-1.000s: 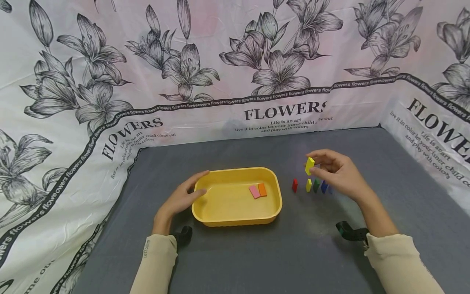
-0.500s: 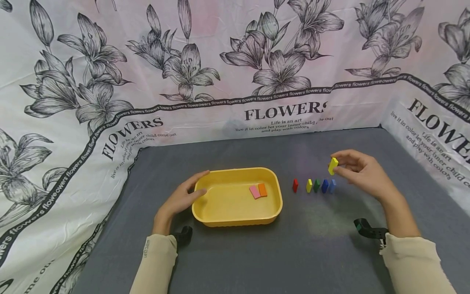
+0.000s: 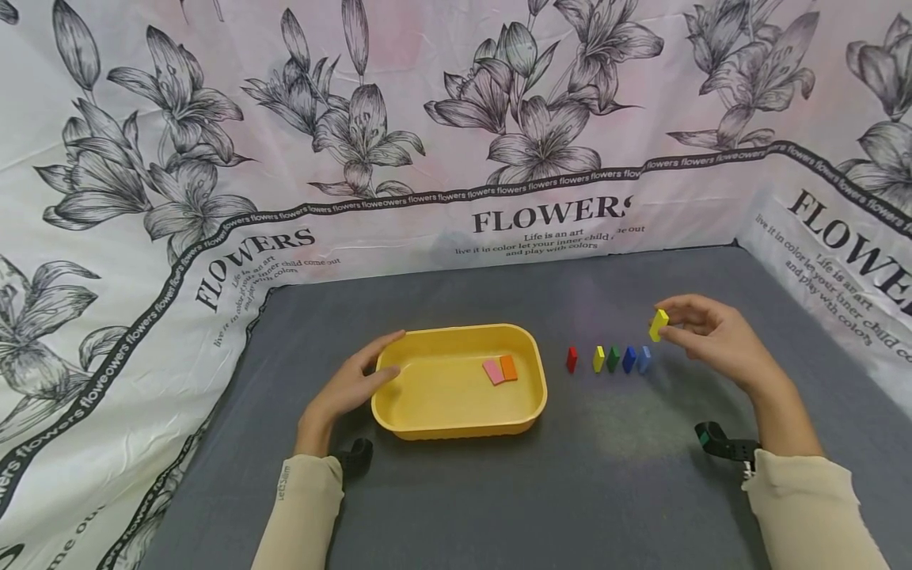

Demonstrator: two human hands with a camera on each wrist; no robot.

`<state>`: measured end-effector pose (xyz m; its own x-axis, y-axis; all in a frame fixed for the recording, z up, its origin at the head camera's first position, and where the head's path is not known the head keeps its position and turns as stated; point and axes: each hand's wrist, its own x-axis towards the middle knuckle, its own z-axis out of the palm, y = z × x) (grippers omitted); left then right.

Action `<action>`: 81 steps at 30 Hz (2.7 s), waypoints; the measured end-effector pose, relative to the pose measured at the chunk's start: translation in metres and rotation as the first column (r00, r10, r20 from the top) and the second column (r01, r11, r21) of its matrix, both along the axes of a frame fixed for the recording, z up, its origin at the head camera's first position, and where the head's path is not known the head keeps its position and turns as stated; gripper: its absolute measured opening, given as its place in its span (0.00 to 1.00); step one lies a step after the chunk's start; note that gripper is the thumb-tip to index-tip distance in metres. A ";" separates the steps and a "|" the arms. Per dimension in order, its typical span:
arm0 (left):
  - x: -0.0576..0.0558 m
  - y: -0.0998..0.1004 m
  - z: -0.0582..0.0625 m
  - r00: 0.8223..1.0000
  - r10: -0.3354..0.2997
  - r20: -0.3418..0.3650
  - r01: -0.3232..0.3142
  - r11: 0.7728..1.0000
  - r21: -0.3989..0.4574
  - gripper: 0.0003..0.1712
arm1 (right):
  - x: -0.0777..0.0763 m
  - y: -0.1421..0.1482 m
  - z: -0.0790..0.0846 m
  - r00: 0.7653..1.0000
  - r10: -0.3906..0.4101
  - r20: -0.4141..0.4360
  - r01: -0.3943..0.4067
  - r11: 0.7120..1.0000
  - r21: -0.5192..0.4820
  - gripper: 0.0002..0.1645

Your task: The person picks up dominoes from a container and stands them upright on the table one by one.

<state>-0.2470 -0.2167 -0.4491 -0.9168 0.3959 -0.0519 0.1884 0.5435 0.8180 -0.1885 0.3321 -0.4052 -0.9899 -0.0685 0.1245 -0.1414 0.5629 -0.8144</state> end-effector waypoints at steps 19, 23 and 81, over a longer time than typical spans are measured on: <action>-0.001 0.000 0.000 1.000 -0.005 -0.001 0.005 1.000 -0.005 0.34 | -0.007 0.015 -0.023 0.992 0.018 0.124 -0.029 0.995 0.093 0.25; -0.001 0.000 0.000 1.000 -0.011 -0.007 0.011 1.000 -0.003 0.34 | -0.008 0.017 -0.025 0.983 0.056 0.173 -0.076 0.991 0.112 0.23; 0.000 0.001 0.002 1.000 -0.010 0.001 0.010 1.000 0.014 0.36 | 0.000 0.011 -0.002 0.995 0.094 0.040 -0.096 0.994 0.055 0.22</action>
